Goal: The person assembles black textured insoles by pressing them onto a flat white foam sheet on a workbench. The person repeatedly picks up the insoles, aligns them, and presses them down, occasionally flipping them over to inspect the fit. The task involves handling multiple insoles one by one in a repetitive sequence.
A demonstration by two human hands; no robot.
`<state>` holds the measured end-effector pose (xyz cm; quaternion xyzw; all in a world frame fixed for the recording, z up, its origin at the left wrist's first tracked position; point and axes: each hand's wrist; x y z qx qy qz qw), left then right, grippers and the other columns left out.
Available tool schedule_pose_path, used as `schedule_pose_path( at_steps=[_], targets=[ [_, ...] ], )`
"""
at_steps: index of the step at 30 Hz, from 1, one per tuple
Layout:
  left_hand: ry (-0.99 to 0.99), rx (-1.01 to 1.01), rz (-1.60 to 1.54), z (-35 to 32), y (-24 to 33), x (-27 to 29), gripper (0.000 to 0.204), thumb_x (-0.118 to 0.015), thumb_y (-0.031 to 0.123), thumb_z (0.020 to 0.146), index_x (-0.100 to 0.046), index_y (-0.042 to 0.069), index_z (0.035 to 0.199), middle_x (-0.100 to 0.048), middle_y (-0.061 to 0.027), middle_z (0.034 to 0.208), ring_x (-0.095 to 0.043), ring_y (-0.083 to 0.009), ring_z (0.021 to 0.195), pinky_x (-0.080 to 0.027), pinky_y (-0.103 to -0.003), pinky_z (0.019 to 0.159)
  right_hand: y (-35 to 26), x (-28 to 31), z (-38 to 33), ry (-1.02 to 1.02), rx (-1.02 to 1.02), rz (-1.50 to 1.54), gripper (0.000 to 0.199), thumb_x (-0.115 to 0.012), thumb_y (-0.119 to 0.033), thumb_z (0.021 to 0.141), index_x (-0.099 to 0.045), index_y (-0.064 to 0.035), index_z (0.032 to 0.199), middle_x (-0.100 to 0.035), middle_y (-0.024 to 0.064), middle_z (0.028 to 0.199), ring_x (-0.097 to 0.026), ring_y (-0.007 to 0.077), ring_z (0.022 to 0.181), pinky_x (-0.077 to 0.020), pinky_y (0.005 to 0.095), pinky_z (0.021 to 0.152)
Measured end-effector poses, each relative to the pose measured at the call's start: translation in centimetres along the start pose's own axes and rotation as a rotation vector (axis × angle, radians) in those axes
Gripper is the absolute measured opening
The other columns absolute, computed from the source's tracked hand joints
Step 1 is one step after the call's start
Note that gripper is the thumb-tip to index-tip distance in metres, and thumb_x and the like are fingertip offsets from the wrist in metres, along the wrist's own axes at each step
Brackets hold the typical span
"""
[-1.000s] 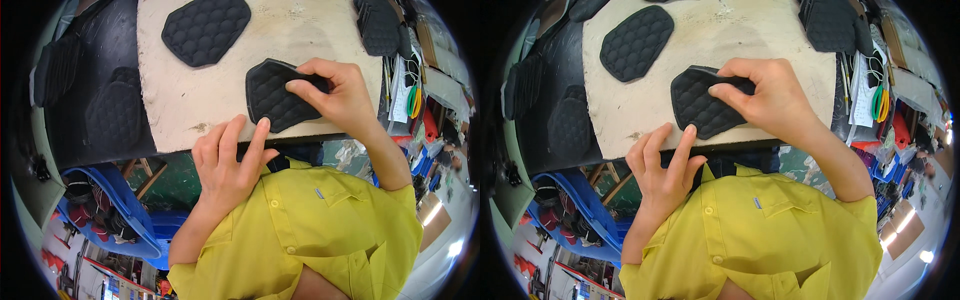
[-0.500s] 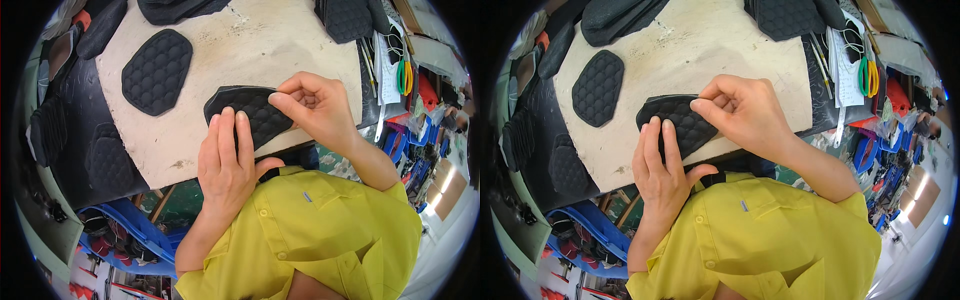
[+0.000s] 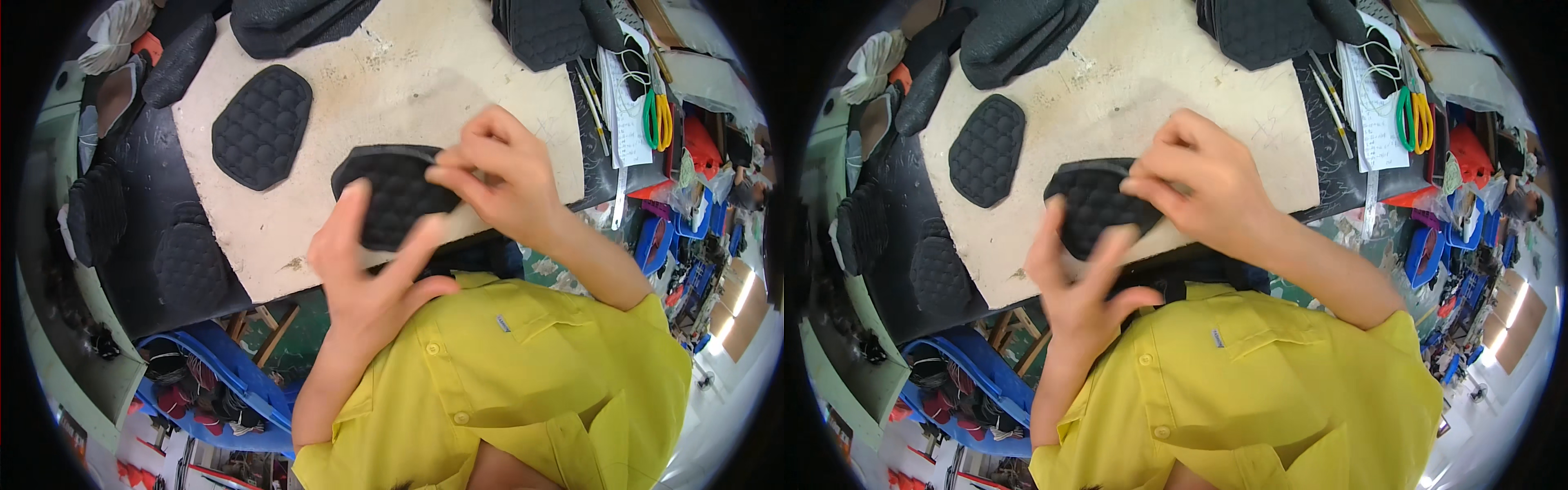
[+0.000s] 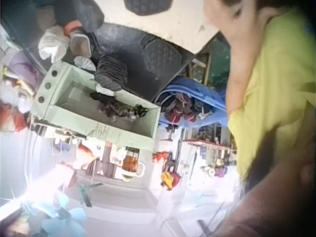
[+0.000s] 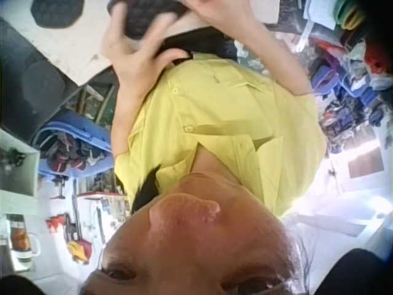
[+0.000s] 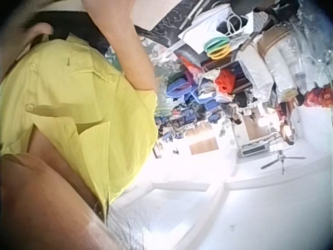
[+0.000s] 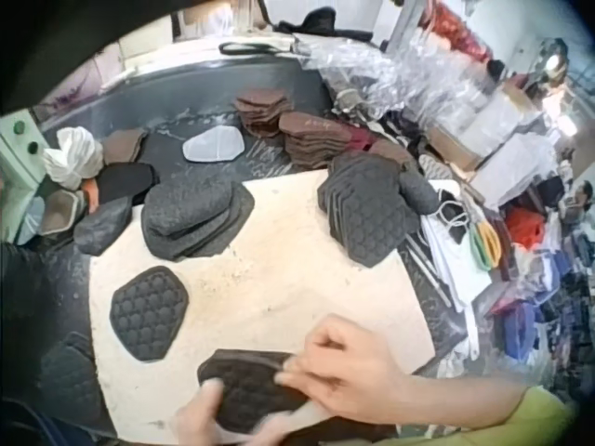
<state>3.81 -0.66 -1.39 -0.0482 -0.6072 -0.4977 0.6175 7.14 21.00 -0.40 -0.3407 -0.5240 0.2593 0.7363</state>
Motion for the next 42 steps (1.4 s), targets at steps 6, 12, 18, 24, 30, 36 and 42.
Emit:
schedule_pose_path(
  at_steps=[6, 12, 18, 24, 30, 36, 42],
  targets=[
    [0.029, 0.04, -0.352, 0.0, -1.4, 3.3, 0.037, -0.086, 0.005, 0.059, -0.071, 0.001, 0.092, -0.068, -0.0118, 0.095, -0.062, -0.026, 0.087, -0.045, -0.034, 0.075, -0.7, 1.1, -3.2, 0.131, 0.408, 0.023, 0.028, -0.086, -0.009, 0.061, -0.073, -0.0088, 0.087, -0.061, 0.006, 0.092, -0.061, 0.0278, 0.086, -0.049, 0.0351, 0.071],
    [0.08, 0.04, -0.361, -1.1, 0.0, 3.4, 0.032, -0.079, -0.01, 0.061, -0.071, -0.001, 0.091, -0.07, -0.0105, 0.082, -0.063, -0.0229, 0.073, -0.046, -0.031, 0.071, -2.7, 2.3, -1.8, -0.057, 0.396, 0.062, 0.039, -0.085, -0.029, 0.069, -0.072, -0.0095, 0.099, -0.067, 0.0065, 0.108, -0.062, 0.0284, 0.101, -0.0447, 0.0383, 0.089],
    [0.135, -0.044, -0.343, -1.2, -0.2, 3.7, 0.035, -0.074, -0.012, 0.059, -0.072, -0.002, 0.093, -0.07, -0.0119, 0.083, -0.064, -0.0256, 0.075, -0.048, -0.031, 0.067, -2.7, 3.5, 0.7, -0.428, 0.199, 0.342, 0.02, -0.079, -0.017, 0.078, -0.071, -0.0039, 0.091, -0.07, 0.0079, 0.089, -0.066, 0.0268, 0.087, -0.0483, 0.0345, 0.079],
    [0.247, -0.182, -0.398, -1.5, -0.9, 3.1, 0.041, -0.062, -0.013, 0.052, -0.073, -0.001, 0.09, -0.071, -0.0115, 0.082, -0.067, -0.0271, 0.075, -0.05, -0.033, 0.067, -3.8, 2.8, 1.0, -0.582, -0.341, 0.423, 0.017, -0.066, -0.015, 0.089, -0.07, 0.0014, 0.088, -0.068, 0.0068, 0.076, -0.063, 0.0109, 0.077, -0.0508, 0.0298, 0.071],
    [0.264, -0.123, -0.492, -1.7, -1.5, 3.3, 0.032, -0.065, -0.015, 0.059, -0.07, -0.004, 0.089, -0.07, -0.0152, 0.081, -0.069, -0.0293, 0.074, -0.053, -0.035, 0.067, -2.8, 2.1, 1.1, -0.582, 0.023, 0.586, 0.018, -0.072, -0.017, 0.086, -0.071, 0.0011, 0.089, -0.07, 0.0089, 0.084, -0.065, 0.0169, 0.078, -0.0513, 0.0306, 0.073],
    [0.277, -0.24, -0.489, -1.6, -1.6, 3.1, 0.033, -0.068, -0.013, 0.06, -0.071, -0.002, 0.091, -0.07, -0.0129, 0.08, -0.069, -0.0271, 0.07, -0.051, -0.032, 0.063, -3.8, 1.8, 1.1, -0.622, -0.266, 0.534, 0.021, -0.069, -0.018, 0.088, -0.068, 0.0024, 0.084, -0.062, 0.0083, 0.065, -0.056, 0.0145, 0.061, -0.0441, 0.0292, 0.057],
    [0.237, -0.271, -0.392, -2.0, -1.8, 3.4, 0.032, -0.076, -0.008, 0.063, -0.07, -0.002, 0.095, -0.071, -0.0127, 0.081, -0.067, -0.0241, 0.066, -0.051, -0.031, 0.061, -3.7, -0.3, 1.4, -0.349, -0.327, 0.251, 0.02, -0.067, -0.016, 0.089, -0.066, 0.0033, 0.083, -0.056, 0.0104, 0.057, -0.049, 0.0134, 0.05, -0.0394, 0.0316, 0.05]
  ],
)
Point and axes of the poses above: each hand's wrist, its own z-axis towards the middle knuckle, its own x-axis out of the back of the hand, y = z × x
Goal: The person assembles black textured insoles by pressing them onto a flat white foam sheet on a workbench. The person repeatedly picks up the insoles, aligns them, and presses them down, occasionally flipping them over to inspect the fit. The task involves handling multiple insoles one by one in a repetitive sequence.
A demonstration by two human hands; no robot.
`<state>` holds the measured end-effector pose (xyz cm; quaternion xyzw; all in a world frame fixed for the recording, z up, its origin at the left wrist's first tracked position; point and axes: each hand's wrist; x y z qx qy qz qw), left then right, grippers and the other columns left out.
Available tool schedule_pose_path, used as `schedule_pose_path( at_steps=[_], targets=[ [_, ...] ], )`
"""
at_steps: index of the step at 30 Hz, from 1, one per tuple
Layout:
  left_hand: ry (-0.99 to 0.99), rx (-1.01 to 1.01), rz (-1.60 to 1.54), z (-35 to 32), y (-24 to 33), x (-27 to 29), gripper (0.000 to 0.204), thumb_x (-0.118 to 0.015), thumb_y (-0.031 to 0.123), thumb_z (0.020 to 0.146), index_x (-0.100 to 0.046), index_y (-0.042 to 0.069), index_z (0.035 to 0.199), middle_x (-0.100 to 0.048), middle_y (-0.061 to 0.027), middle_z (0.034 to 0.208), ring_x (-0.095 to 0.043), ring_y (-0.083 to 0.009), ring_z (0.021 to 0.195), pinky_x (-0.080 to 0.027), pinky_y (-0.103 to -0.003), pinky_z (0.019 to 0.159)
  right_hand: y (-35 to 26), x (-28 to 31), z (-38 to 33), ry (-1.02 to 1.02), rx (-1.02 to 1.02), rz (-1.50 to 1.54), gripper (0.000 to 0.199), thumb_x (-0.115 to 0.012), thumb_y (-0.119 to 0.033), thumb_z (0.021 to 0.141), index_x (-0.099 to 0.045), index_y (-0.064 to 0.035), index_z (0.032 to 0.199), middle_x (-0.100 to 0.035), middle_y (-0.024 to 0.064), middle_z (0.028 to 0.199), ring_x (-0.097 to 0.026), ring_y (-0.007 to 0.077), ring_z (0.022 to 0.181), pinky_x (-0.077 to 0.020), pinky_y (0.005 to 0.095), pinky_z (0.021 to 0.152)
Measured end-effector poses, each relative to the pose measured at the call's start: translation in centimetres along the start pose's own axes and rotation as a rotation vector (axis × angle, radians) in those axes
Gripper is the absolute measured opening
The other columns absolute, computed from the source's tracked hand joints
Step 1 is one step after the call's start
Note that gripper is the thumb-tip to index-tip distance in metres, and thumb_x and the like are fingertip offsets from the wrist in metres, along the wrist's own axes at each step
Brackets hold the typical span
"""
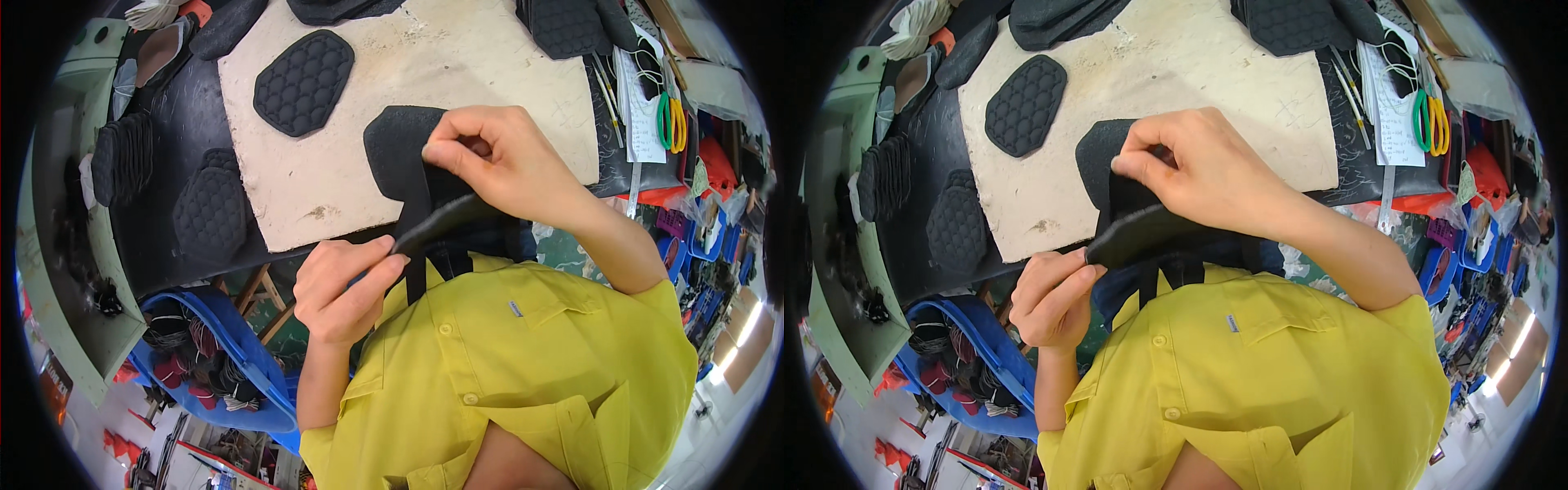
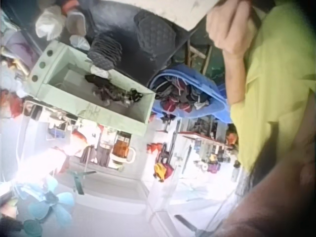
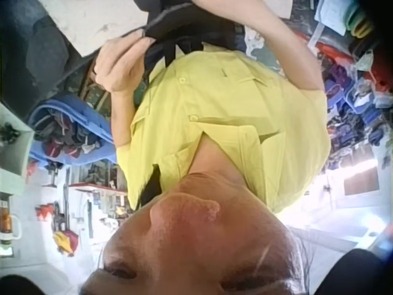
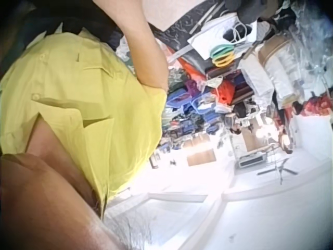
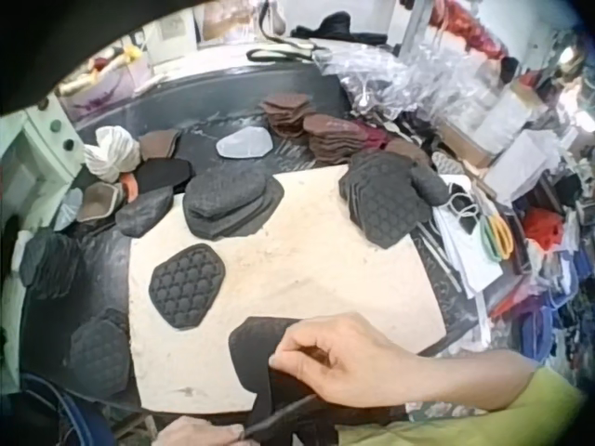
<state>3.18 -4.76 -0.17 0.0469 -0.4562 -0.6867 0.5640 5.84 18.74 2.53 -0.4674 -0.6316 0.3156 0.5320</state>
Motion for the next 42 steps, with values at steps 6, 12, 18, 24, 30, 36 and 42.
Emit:
schedule_pose_path(
  at_steps=[6, 12, 18, 24, 30, 36, 42],
  targets=[
    [0.055, 0.328, -0.007, -0.7, 0.5, -1.4, 0.069, -0.091, 0.011, 0.062, -0.059, -0.002, 0.122, -0.067, -0.0139, 0.1, -0.063, -0.0256, 0.084, -0.051, -0.032, 0.068, -0.5, -1.3, 0.2, 0.098, 0.06, 0.043, 0.018, -0.066, -0.014, 0.088, -0.066, 0.0026, 0.084, -0.061, 0.0141, 0.066, -0.055, 0.0206, 0.054, -0.0441, 0.0335, 0.054],
    [-0.081, 0.232, 0.235, 1.1, 0.4, -1.7, 0.07, -0.088, 0.005, 0.064, -0.06, 0.006, 0.128, -0.06, -0.0118, 0.11, -0.059, -0.0244, 0.086, -0.048, -0.031, 0.068, -0.8, -1.6, 0.6, 0.12, 0.345, -0.139, 0.012, -0.067, -0.012, 0.085, -0.065, -0.0004, 0.083, -0.063, 0.0156, 0.075, -0.062, 0.034, 0.067, -0.0481, 0.039, 0.059],
    [-0.145, 0.103, 0.236, -0.7, -0.1, -1.0, 0.049, -0.082, -0.001, 0.064, -0.067, 0.007, 0.11, -0.063, -0.0085, 0.092, -0.059, -0.0246, 0.079, -0.046, -0.032, 0.064, 0.1, -1.4, 1.3, 0.261, 0.371, -0.251, 0.011, -0.067, -0.01, 0.088, -0.065, 0.0005, 0.085, -0.062, 0.0115, 0.074, -0.058, 0.0245, 0.063, -0.0455, 0.0326, 0.057],
    [0.038, 0.176, 0.261, -0.1, 1.2, -0.8, 0.05, -0.088, 0.007, 0.059, -0.071, 0.009, 0.106, -0.062, -0.0085, 0.101, -0.059, -0.0252, 0.088, -0.047, -0.034, 0.074, 0.1, -1.5, 1.2, 0.179, 0.274, -0.18, 0.01, -0.066, -0.01, 0.086, -0.066, 0.0004, 0.084, -0.063, 0.0146, 0.075, -0.061, 0.0294, 0.067, -0.0478, 0.0368, 0.06],
    [-0.25, 0.03, 0.718, 3.3, 2.8, -2.1, 0.044, -0.084, 0.027, 0.065, -0.073, 0.016, 0.106, -0.055, -0.0065, 0.124, -0.049, -0.0254, 0.109, -0.033, -0.038, 0.092, -1.3, -1.5, 0.7, 0.089, 0.363, -0.17, 0.007, -0.066, -0.006, 0.088, -0.067, 0.0005, 0.089, -0.063, 0.0107, 0.078, -0.059, 0.0184, 0.061, -0.0467, 0.0281, 0.056],
    [-0.306, -0.09, 0.788, 4.1, 2.9, -1.8, 0.014, -0.065, 0.01, 0.076, -0.068, 0.016, 0.089, -0.062, 0.0012, 0.115, -0.059, -0.0162, 0.1, -0.036, -0.034, 0.081, -0.9, -1.5, 0.9, 0.143, 0.376, -0.201, 0.009, -0.065, -0.009, 0.085, -0.065, -0.0001, 0.083, -0.063, 0.0163, 0.075, -0.062, 0.0356, 0.07, -0.0488, 0.0408, 0.061],
    [-0.012, -0.24, 0.656, -0.6, 4.9, 1.0, 0.017, -0.074, 0.015, 0.071, -0.069, 0.023, 0.085, -0.049, 0.0061, 0.096, -0.054, -0.0099, 0.089, -0.034, -0.032, 0.077, 0.4, -1.2, 1.2, 0.169, 0.277, -0.28, 0.01, -0.066, -0.01, 0.09, -0.066, -0.0004, 0.088, -0.06, 0.0041, 0.069, -0.053, 0.0102, 0.06, -0.0423, 0.0257, 0.055]
  ],
)
Point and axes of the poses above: each hand's wrist, its own z-axis towards the middle knuckle, its own x-axis out of the back of the hand, y = z × x
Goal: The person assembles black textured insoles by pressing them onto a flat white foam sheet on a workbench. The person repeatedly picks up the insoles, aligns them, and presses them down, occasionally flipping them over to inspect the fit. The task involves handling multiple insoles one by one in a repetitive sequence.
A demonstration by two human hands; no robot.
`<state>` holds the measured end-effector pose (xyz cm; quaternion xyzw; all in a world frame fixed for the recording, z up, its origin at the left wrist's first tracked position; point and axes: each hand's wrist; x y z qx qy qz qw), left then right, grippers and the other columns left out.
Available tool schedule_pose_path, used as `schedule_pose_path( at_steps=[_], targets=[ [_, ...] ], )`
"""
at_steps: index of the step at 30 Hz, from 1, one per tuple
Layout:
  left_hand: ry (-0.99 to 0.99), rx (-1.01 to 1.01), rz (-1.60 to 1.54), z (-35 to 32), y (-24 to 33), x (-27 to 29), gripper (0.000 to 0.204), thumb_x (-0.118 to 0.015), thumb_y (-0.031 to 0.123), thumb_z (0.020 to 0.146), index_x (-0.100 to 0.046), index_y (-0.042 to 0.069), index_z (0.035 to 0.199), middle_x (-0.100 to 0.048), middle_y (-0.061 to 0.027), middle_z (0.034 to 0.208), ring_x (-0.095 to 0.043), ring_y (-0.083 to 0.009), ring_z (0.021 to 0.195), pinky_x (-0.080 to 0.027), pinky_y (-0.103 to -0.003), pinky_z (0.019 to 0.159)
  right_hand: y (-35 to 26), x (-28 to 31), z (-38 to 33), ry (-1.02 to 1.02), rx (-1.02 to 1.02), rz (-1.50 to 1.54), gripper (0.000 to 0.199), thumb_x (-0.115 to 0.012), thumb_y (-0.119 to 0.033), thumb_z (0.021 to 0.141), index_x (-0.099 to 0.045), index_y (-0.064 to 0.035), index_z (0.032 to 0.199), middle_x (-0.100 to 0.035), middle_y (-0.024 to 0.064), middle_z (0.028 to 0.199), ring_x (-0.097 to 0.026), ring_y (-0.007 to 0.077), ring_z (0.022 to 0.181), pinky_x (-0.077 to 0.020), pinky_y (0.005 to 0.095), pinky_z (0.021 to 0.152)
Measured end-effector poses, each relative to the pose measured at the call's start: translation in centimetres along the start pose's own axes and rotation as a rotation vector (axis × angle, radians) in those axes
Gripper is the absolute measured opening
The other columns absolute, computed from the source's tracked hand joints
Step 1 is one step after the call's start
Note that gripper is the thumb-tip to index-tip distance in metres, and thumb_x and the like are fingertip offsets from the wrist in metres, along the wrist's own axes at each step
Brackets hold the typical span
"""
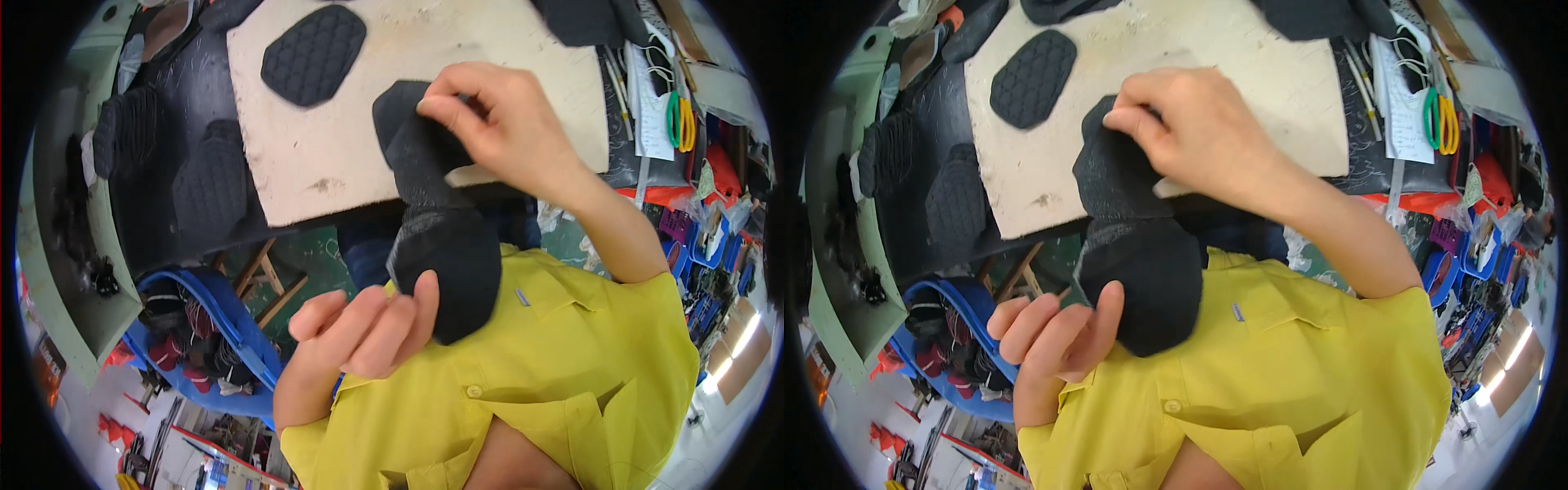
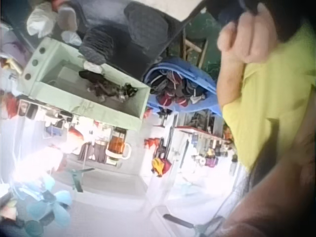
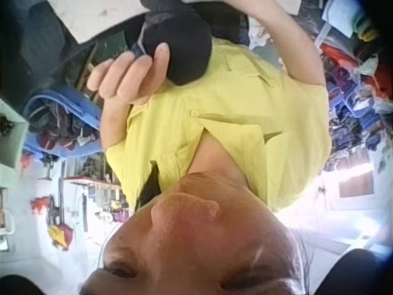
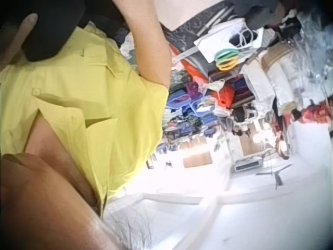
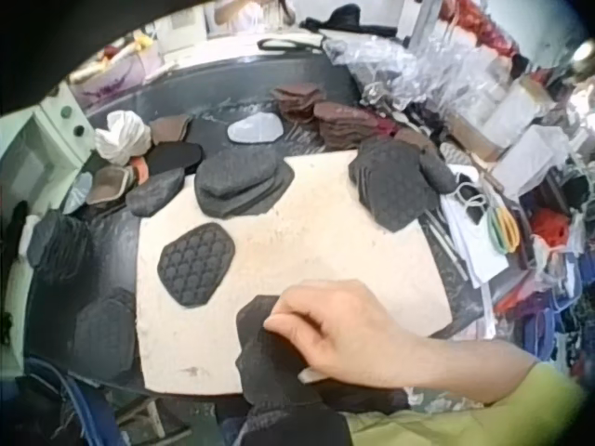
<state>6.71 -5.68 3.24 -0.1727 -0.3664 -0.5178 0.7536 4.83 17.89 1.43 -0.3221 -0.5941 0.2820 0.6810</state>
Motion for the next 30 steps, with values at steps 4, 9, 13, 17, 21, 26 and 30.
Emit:
schedule_pose_path(
  at_steps=[4, 9, 13, 17, 21, 26, 30],
  targets=[
    [-0.014, -0.041, 0.061, -2.4, -0.7, 1.6, 0.021, -0.068, 0.012, 0.073, -0.073, 0.029, 0.085, -0.041, 0.0072, 0.092, -0.047, -0.0089, 0.087, -0.032, -0.03, 0.079, 0.3, 0.4, -0.2, -0.052, -0.089, 0.032, 0.017, -0.066, -0.018, 0.091, -0.067, -0.0006, 0.088, -0.059, 0.0071, 0.064, -0.053, 0.0146, 0.058, -0.0419, 0.0276, 0.054],
    [-0.082, 0.028, 0.011, -3.0, -0.6, 3.0, 0.032, -0.061, 0.011, 0.067, -0.075, 0.031, 0.088, -0.044, 0.0072, 0.091, -0.048, -0.0101, 0.089, -0.032, -0.03, 0.084, 0.4, 0.2, -0.4, -0.057, -0.096, 0.071, 0.022, -0.067, -0.021, 0.091, -0.069, 0.0006, 0.087, -0.061, 0.0115, 0.063, -0.057, 0.0186, 0.054, -0.0442, 0.031, 0.054],
    [-0.121, 0.121, -0.065, -2.8, -0.7, 3.5, 0.028, -0.065, 0.013, 0.065, -0.075, 0.027, 0.088, -0.051, 0.0052, 0.092, -0.05, -0.0148, 0.09, -0.036, -0.031, 0.079, 0.3, 0.9, -0.6, -0.047, -0.117, 0.146, 0.022, -0.066, -0.02, 0.092, -0.068, 0.0017, 0.087, -0.059, 0.0069, 0.063, -0.052, 0.0115, 0.055, -0.0424, 0.0277, 0.054],
    [-0.001, 0.197, -0.213, -2.6, -1.4, 1.8, 0.027, -0.073, 0.01, 0.063, -0.074, 0.018, 0.089, -0.057, -0.0004, 0.095, -0.055, -0.0217, 0.092, -0.043, -0.034, 0.07, -0.6, 2.8, -0.9, -0.14, -0.149, 0.195, 0.015, -0.063, -0.014, 0.096, -0.063, 0.0008, 0.093, -0.056, -0.0051, 0.077, -0.046, 0.0009, 0.07, -0.0367, 0.0179, 0.061],
    [0.011, 0.224, -0.322, -2.1, -1.7, 0.7, 0.027, -0.074, 0.006, 0.064, -0.072, 0.012, 0.09, -0.063, -0.005, 0.1, -0.06, -0.0261, 0.097, -0.047, -0.036, 0.069, -1.4, 4.1, -1.4, -0.1, -0.089, 0.325, 0.014, -0.063, -0.012, 0.095, -0.062, 0.0011, 0.094, -0.058, -0.0017, 0.077, -0.047, 0.0024, 0.07, -0.0387, 0.0191, 0.063],
    [-0.031, 0.095, -0.307, -0.7, -2.2, 0.5, 0.026, -0.074, 0.003, 0.061, -0.071, 0.01, 0.086, -0.065, -0.0056, 0.095, -0.063, -0.0245, 0.089, -0.048, -0.034, 0.068, -1.6, 5.1, -2.3, 0.254, 0.105, -0.002, 0.013, -0.067, -0.011, 0.091, -0.065, 0.0018, 0.089, -0.066, 0.0068, 0.079, -0.063, 0.0138, 0.072, -0.0484, 0.0251, 0.065],
    [-0.059, 0.167, -0.218, -1.4, -2.5, 0.6, 0.033, -0.07, 0.003, 0.057, -0.073, 0.01, 0.088, -0.063, -0.0048, 0.091, -0.061, -0.0227, 0.078, -0.046, -0.036, 0.066, -0.8, 6.9, -3.9, 0.254, 0.681, -0.352, 0.007, -0.072, -0.009, 0.083, -0.07, -0.0045, 0.088, -0.07, 0.0083, 0.085, -0.069, 0.0228, 0.074, -0.0537, 0.0304, 0.065]
  ],
)
Point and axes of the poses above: each hand's wrist, its own z-axis towards the middle knuckle, its own x-axis out of the back of the hand, y = z × x
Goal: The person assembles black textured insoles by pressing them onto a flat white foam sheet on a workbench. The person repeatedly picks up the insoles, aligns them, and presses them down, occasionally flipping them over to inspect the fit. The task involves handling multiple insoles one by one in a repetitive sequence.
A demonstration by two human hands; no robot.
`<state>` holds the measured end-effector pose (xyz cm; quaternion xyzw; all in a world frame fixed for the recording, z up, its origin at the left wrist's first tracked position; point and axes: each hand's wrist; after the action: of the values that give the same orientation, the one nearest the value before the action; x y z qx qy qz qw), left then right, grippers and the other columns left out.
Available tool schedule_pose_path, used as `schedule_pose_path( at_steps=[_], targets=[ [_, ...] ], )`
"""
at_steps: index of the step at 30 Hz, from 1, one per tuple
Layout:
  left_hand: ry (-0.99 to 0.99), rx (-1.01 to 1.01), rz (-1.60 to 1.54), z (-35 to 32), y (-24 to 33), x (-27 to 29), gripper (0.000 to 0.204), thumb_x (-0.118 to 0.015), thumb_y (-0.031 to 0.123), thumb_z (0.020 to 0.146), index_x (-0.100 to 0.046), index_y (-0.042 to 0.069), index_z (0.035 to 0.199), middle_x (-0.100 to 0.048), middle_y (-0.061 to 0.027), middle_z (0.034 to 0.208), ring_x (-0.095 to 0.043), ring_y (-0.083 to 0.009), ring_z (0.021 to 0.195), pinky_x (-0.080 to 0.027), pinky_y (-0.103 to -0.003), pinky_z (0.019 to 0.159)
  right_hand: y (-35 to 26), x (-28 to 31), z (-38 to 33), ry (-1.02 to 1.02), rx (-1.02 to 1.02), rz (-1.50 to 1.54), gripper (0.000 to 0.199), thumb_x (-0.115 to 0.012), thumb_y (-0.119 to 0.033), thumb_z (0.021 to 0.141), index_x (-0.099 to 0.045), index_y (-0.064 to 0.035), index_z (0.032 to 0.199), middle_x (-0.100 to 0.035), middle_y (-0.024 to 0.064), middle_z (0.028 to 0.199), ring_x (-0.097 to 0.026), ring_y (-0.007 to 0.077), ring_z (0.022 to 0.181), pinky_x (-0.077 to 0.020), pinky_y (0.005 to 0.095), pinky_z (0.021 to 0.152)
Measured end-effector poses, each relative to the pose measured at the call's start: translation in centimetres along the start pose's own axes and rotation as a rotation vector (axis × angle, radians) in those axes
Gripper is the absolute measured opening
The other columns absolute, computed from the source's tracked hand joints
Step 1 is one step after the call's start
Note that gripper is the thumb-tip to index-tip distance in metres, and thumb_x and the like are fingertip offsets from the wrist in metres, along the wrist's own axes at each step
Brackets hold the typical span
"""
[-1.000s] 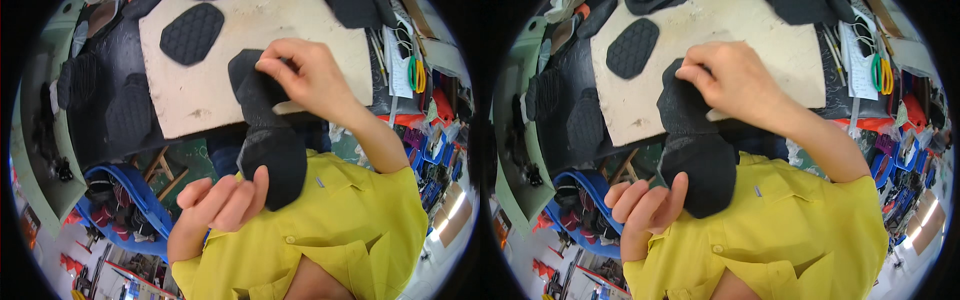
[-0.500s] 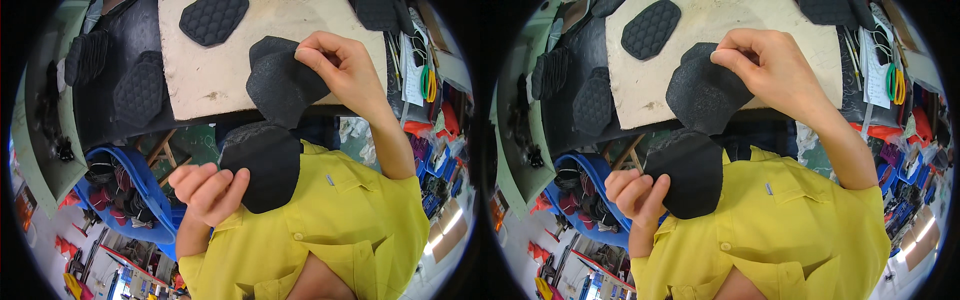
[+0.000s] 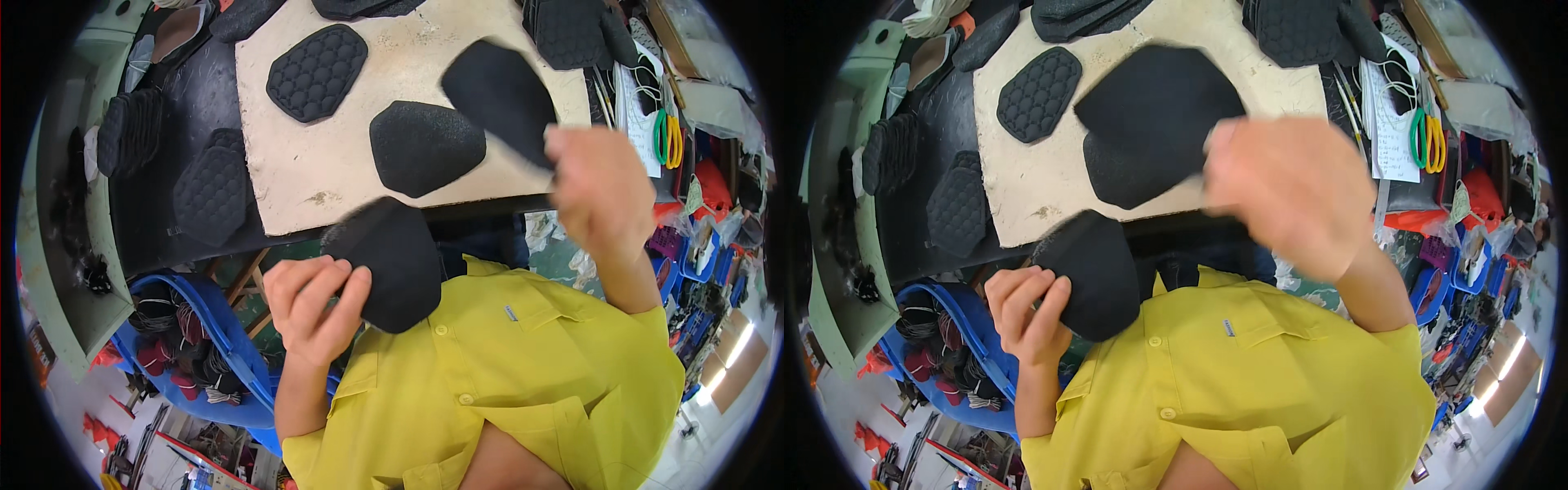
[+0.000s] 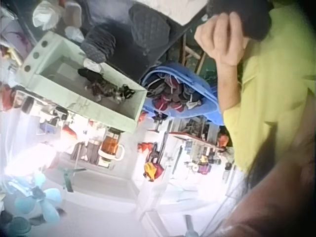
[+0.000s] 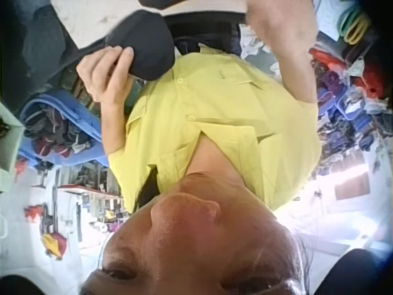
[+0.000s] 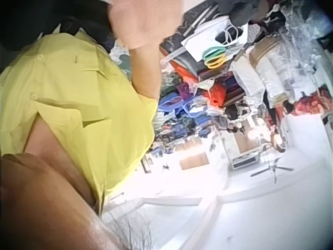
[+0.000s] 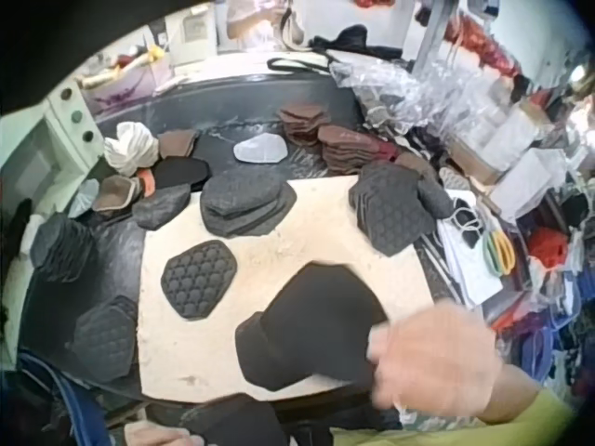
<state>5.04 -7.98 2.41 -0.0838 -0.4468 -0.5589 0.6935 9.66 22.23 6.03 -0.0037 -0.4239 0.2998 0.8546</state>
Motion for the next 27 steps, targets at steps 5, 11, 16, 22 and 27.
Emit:
schedule_pose_path(
  at_steps=[5, 11, 16, 22, 27],
  targets=[
    [0.037, 0.066, -0.003, -0.3, -1.4, -2.5, 0.044, -0.062, 0.0, 0.049, -0.075, 0.006, 0.091, -0.062, -0.0074, 0.086, -0.059, -0.0249, 0.074, -0.045, -0.037, 0.065, -1.8, -3.8, -4.1, -0.048, 0.244, -0.082, 0.012, -0.072, -0.01, 0.077, -0.071, -0.0079, 0.088, -0.07, 0.0053, 0.094, -0.069, 0.0218, 0.093, -0.0527, 0.0334, 0.081],
    [0.034, 0.09, 0.064, -1.8, -1.8, -3.0, 0.045, -0.061, -0.001, 0.048, -0.076, 0.006, 0.089, -0.063, -0.0065, 0.087, -0.059, -0.0249, 0.077, -0.046, -0.037, 0.066, -1.9, -5.4, -6.6, -0.118, 0.136, -0.049, 0.01, -0.071, -0.01, 0.078, -0.071, -0.0074, 0.087, -0.07, 0.0054, 0.096, -0.068, 0.0221, 0.095, -0.0525, 0.0332, 0.081],
    [0.007, 0.107, 0.088, -2.1, -1.6, -2.7, 0.045, -0.061, -0.004, 0.048, -0.076, 0.006, 0.09, -0.064, -0.007, 0.088, -0.06, -0.0261, 0.081, -0.049, -0.037, 0.069, -1.2, -5.2, -5.8, -0.106, 0.041, 0.06, 0.012, -0.072, -0.008, 0.079, -0.07, -0.006, 0.091, -0.07, 0.0066, 0.095, -0.069, 0.023, 0.092, -0.0538, 0.0335, 0.077],
    [-0.035, 0.071, 0.1, -1.6, -1.5, -2.6, 0.045, -0.059, -0.007, 0.05, -0.075, 0.005, 0.09, -0.066, -0.009, 0.091, -0.062, -0.0295, 0.087, -0.051, -0.039, 0.074, 0.6, -5.1, -4.0, 0.016, -1.026, 0.587, 0.016, -0.061, -0.018, 0.098, -0.062, -0.002, 0.099, -0.065, 0.0006, 0.078, -0.058, 0.005, 0.069, -0.0469, 0.0185, 0.065],
    [-0.032, 0.09, 0.127, -1.2, -1.6, -2.2, 0.044, -0.06, -0.005, 0.051, -0.076, 0.007, 0.09, -0.066, -0.0086, 0.092, -0.061, -0.0298, 0.09, -0.05, -0.04, 0.076, 2.5, -5.8, -2.9, 0.267, -1.19, 0.937, 0.017, -0.055, -0.023, 0.103, -0.059, -0.0067, 0.102, -0.063, -0.0041, 0.081, -0.056, 0.0008, 0.07, -0.046, 0.0169, 0.065]
  ],
)
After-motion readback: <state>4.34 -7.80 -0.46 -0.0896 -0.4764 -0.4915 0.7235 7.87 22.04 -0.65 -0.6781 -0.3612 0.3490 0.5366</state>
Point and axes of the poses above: each hand's wrist, its own z-axis towards the middle knuckle, its own x-axis out of the back of the hand, y = z × x
